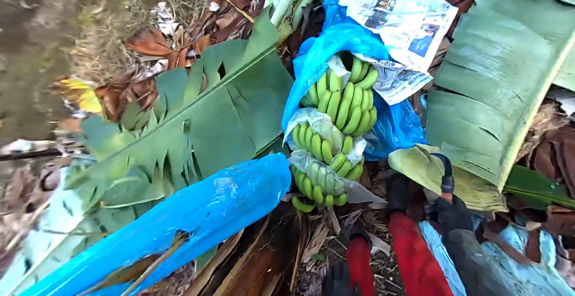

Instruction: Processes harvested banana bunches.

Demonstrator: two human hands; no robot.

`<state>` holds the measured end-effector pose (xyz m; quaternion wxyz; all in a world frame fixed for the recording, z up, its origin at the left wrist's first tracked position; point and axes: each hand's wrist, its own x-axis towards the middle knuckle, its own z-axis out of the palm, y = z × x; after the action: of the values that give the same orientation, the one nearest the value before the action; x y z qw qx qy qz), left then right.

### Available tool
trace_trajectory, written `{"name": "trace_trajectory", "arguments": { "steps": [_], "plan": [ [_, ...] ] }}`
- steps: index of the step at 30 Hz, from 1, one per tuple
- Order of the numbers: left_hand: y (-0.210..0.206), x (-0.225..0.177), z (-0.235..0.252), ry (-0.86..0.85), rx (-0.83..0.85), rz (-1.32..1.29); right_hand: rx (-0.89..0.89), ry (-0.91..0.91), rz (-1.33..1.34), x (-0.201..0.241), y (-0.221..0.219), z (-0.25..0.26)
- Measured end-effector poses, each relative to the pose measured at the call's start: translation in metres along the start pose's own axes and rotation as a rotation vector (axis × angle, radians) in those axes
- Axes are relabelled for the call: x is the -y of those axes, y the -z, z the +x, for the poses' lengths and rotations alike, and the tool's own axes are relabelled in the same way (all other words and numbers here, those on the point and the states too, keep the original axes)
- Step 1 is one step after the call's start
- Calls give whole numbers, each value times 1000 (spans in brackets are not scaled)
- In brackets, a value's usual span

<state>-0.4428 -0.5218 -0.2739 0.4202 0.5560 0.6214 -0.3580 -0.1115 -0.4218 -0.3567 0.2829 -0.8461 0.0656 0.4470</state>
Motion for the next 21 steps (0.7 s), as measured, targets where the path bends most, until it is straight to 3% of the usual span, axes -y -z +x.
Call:
{"name": "trace_trajectory", "arguments": {
  "steps": [5,8,10,11,13,15,18,21],
  "plan": [
    [103,-50,81,-300,-297,200,77,210,425,-24,92,-52],
    [135,-101,124,-515,-120,461,191,211,661,-10,128,-94],
    [132,-130,149,-618,78,687,86,143,625,42,113,-135],
    [124,-138,162,-630,132,792,152,135,553,59,110,-145],
    [104,-141,189,-595,132,868,421,174,284,77,113,-154],
    [92,-138,199,-467,118,852,475,162,32,93,113,-173],
    [92,-130,180,-209,92,843,466,119,-104,62,129,-180],
    [87,-112,188,-246,1,966,417,66,-51,-1,131,-160]
  ]
}}
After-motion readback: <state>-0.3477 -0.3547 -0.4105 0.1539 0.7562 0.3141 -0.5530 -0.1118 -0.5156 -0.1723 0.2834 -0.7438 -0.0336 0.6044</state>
